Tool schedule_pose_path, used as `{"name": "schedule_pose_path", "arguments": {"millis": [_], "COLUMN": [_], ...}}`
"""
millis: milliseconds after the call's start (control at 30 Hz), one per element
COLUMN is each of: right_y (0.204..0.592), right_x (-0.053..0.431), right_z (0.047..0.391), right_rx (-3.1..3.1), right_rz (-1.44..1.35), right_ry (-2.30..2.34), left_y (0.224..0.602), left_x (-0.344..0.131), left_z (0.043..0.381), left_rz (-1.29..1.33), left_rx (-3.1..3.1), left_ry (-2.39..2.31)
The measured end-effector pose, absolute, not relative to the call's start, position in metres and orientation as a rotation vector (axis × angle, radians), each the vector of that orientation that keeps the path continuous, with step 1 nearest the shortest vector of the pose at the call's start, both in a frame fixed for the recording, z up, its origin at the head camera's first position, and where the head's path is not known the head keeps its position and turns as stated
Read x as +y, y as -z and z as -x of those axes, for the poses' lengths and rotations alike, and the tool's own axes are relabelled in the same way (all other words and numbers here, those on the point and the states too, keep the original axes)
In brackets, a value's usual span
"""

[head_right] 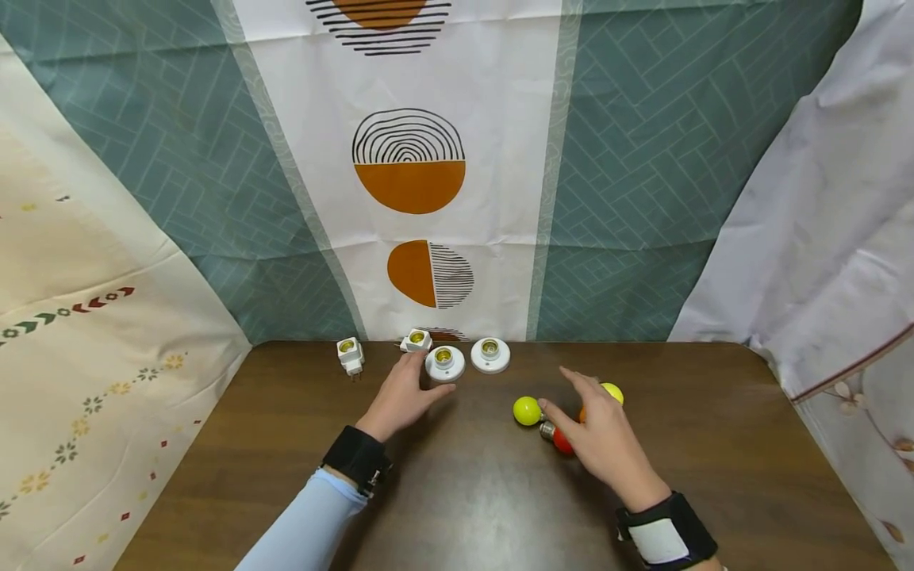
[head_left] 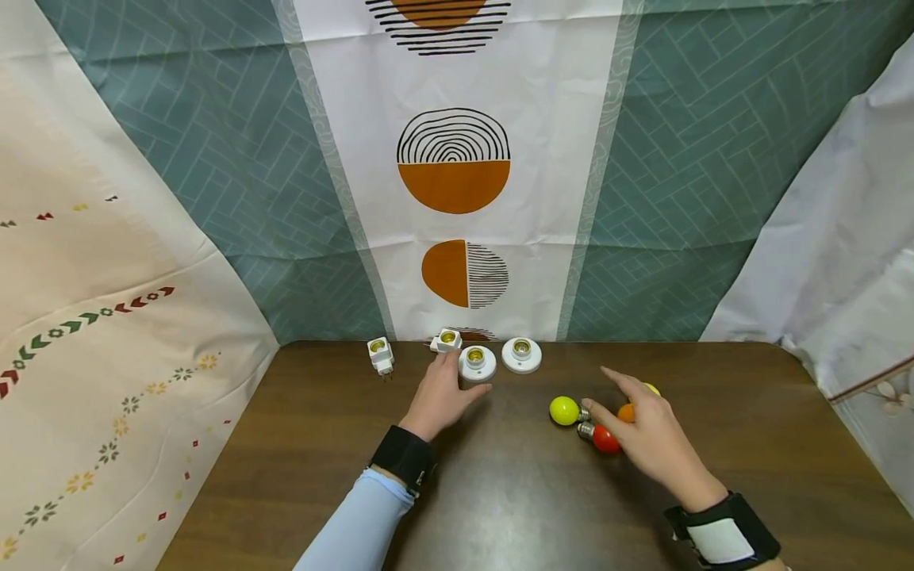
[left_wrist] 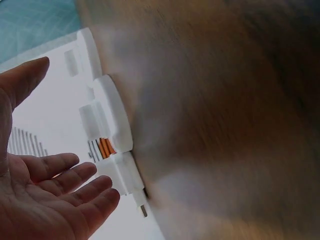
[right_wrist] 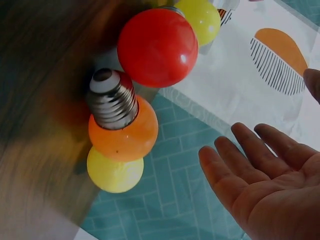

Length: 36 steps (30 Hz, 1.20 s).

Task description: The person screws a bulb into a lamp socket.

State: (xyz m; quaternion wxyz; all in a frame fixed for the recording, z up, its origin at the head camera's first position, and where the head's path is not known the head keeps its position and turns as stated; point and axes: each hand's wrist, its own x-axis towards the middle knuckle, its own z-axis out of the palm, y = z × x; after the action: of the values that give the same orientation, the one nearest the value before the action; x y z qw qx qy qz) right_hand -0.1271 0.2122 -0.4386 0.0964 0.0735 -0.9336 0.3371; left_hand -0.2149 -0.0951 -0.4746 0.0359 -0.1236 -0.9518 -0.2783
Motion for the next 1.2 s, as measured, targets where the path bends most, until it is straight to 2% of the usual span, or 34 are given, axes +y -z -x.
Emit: {"name": "schedule_pose_path", "arguments": {"millis": [467,1200], "right_y": [0.44,0.439], "right_x": [0.209,0.205], "right_z": [0.139,0.141], "right_rx": [-2.783,-2.813], "right_rz": [-0.226,-0.218], "right_ry": [-1.016,-1.066], "left_y": [0.477,0.48], "left_x": [-0.078,-0.066], "left_z": [0.242,0.245], "left_rz": [0.363,0.241], "left_rx": [-3.018,-3.151], "left_ry": [0.815,0.565]}}
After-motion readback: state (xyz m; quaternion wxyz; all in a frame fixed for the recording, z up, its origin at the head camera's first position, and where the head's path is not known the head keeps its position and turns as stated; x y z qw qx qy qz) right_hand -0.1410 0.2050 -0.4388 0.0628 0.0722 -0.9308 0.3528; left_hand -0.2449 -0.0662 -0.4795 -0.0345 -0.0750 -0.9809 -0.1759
